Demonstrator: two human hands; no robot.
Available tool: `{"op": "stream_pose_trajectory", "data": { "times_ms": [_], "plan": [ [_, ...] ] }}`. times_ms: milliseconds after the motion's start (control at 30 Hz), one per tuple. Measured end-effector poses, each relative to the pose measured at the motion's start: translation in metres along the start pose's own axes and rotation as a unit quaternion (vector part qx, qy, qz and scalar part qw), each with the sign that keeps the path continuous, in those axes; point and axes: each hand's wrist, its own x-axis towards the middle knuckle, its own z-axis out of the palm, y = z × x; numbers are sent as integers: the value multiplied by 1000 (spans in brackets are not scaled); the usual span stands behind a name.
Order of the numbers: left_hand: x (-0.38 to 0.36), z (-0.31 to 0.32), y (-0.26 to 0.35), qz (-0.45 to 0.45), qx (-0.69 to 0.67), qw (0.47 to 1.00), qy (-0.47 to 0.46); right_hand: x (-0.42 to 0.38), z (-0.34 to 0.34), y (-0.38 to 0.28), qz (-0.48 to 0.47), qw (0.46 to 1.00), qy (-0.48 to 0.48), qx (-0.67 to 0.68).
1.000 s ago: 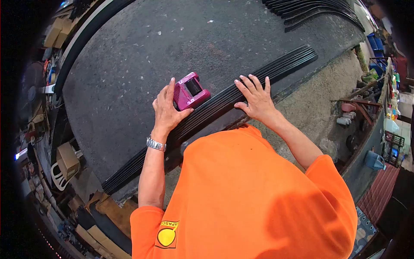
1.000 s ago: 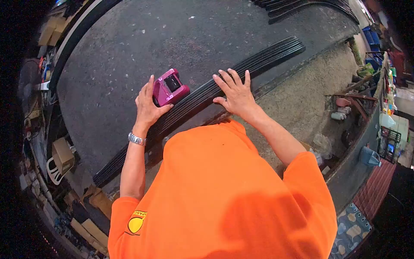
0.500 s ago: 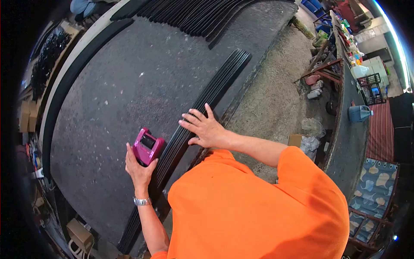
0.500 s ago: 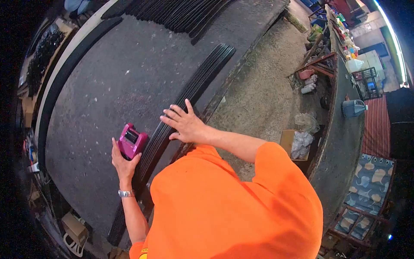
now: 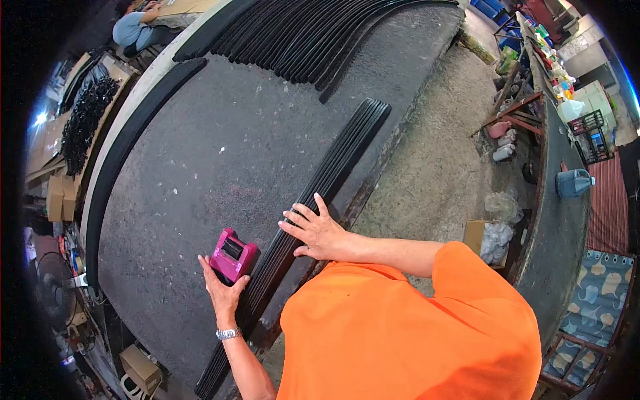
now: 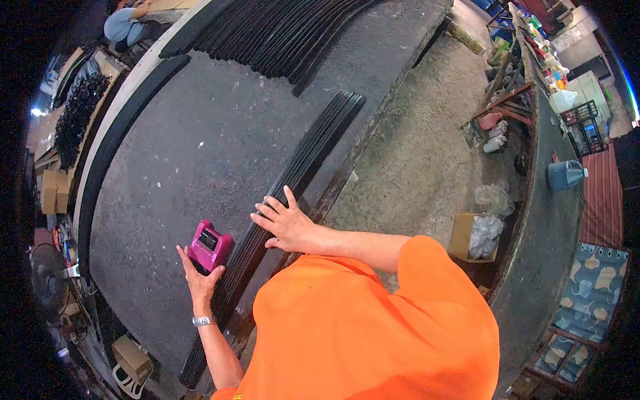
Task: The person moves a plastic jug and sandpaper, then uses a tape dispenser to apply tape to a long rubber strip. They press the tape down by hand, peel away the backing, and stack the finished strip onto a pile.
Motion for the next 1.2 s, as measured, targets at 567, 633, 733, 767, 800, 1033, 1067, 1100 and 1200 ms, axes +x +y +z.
{"op": "stream_pose_trajectory", "data": {
  "times_ms": [567, 633, 733, 767, 800, 1033, 1067, 1100, 1200],
  "plan": [
    [-123, 19, -5, -59, 180, 978, 91, 20, -24, 20, -50, 997, -40, 39],
    [-120, 16, -2, -51, 211, 971, 95, 28, -36, 17, -56, 998, -34, 14],
    [-112, 9, -1, -13, 225, 968, 110, 35, -44, 13, -63, 996, -60, -20],
    [-114, 0, -6, -10, 199, 975, 97, 36, -38, 7, -78, 995, -55, -34],
    [-118, -3, -10, -13, 182, 980, 86, 35, -39, 1, -85, 994, -51, -50],
    [-182, -49, -85, -28, 184, 974, 127, 24, -9, 24, -38, 970, -145, -190],
    [-195, -61, -101, -34, 199, 970, 135, 25, -11, 22, -24, 968, -160, -193],
    [-207, -74, -117, -39, 215, 965, 143, 25, -11, 20, -8, 965, -173, -195],
    [-233, -103, -160, -24, 250, 956, 151, 24, -12, 15, 18, 956, -187, -224]
  ]
}}
